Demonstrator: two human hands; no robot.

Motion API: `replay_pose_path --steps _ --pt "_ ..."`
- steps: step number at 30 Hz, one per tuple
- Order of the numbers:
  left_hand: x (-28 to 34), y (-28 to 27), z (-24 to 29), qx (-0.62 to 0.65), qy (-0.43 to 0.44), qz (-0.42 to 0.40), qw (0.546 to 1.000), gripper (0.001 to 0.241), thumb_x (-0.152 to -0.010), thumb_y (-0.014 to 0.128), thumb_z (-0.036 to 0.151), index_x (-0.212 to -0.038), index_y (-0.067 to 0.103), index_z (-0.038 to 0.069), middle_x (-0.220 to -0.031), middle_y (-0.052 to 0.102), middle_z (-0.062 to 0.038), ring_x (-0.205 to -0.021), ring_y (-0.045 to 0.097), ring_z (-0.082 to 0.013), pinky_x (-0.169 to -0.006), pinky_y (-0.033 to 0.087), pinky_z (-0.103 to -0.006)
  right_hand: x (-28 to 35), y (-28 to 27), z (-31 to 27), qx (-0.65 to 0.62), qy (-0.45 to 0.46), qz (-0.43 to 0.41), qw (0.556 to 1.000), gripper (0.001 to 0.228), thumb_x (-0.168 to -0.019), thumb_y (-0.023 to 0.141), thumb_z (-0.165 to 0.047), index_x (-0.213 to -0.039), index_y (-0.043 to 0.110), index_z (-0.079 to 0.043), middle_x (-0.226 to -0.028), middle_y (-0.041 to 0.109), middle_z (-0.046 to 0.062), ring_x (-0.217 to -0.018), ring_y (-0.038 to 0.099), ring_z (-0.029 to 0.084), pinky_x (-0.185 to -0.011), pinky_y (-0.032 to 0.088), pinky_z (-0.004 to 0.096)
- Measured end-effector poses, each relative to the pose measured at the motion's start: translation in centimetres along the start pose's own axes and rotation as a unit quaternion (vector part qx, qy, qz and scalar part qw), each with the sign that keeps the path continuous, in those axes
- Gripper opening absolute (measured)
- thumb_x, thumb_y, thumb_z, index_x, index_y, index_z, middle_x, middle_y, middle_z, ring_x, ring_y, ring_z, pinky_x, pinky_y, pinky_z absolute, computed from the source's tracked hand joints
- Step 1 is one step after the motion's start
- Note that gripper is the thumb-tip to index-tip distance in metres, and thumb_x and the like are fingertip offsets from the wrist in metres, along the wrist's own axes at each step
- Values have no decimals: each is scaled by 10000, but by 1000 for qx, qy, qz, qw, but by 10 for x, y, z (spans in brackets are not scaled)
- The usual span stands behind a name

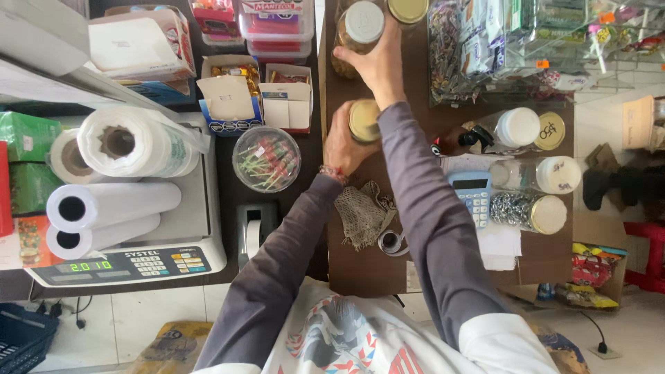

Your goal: The person organizes various items on a counter, including boxes, paper rolls, jars, and a calculator, placing them on a scale and then moving them to a white table.

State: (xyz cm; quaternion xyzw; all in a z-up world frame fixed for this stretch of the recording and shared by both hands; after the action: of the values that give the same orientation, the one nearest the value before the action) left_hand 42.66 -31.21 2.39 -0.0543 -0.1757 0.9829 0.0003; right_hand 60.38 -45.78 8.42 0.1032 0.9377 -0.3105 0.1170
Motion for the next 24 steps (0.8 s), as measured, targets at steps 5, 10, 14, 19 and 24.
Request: replay_pose_path --steps 5,10,14,19,24 --pt "48 -33 12 25 11 -7 1000 1217 -775 1166 393 -1775 537 101 -1687 708 -208 -1573 721 -416 -1264 634 -552 -4 11 8 -16 -12 16 1000 1337 -879 1399 -380 -1785 478 -39 -1771 705 259 -1668 702 429 -1465 522 581" --pt "95 -81 26 64 -90 8 994 1120 -795 1143 470 -1713 614 108 -1651 731 -141 -1547 743 -350 -1245 642 -493 37 -18 -12 4 -34 5 999 1140 -885 1327 -347 -1660 537 -71 -1606 794 211 -1483 807 381 -1337 645 579" --pt "132 -122 39 90 -138 -8 986 1253 -755 1192 464 -1794 565 153 -1697 725 -162 -1617 719 -405 -1361 591 -558 109 -56 -17 2 1 21 1000 1163 -863 1275 -439 -1701 545 -99 -1621 793 249 -1490 805 456 -1259 668 633" --pt "187 -182 54 106 -187 -11 977 1375 -677 1245 515 -1828 528 292 -1757 720 -157 -1676 693 -457 -1434 581 -625 206 -110 -32 25 19 59 998 1284 -732 1290 -597 -1754 608 -226 -1664 798 167 -1576 782 439 -1307 653 616" --pt "236 -255 89 94 -130 0 987 1462 -564 1272 519 -1821 558 303 -1704 786 -120 -1600 760 -459 -1390 626 -642 305 -151 -92 -3 -114 92 989 1262 -792 1282 -364 -1772 579 4 -1687 702 365 -1624 690 530 -1387 511 706"
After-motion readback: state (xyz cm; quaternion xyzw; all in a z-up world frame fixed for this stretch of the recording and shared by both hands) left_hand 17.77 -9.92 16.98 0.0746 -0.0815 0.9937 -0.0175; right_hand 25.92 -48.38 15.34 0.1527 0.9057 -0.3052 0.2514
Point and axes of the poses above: each hand's wrist, its own x-axis away from the middle knuckle, its own y-axis out of the palm, z = x × y, the point moved 8 cm from there along -x, towards the middle knuckle
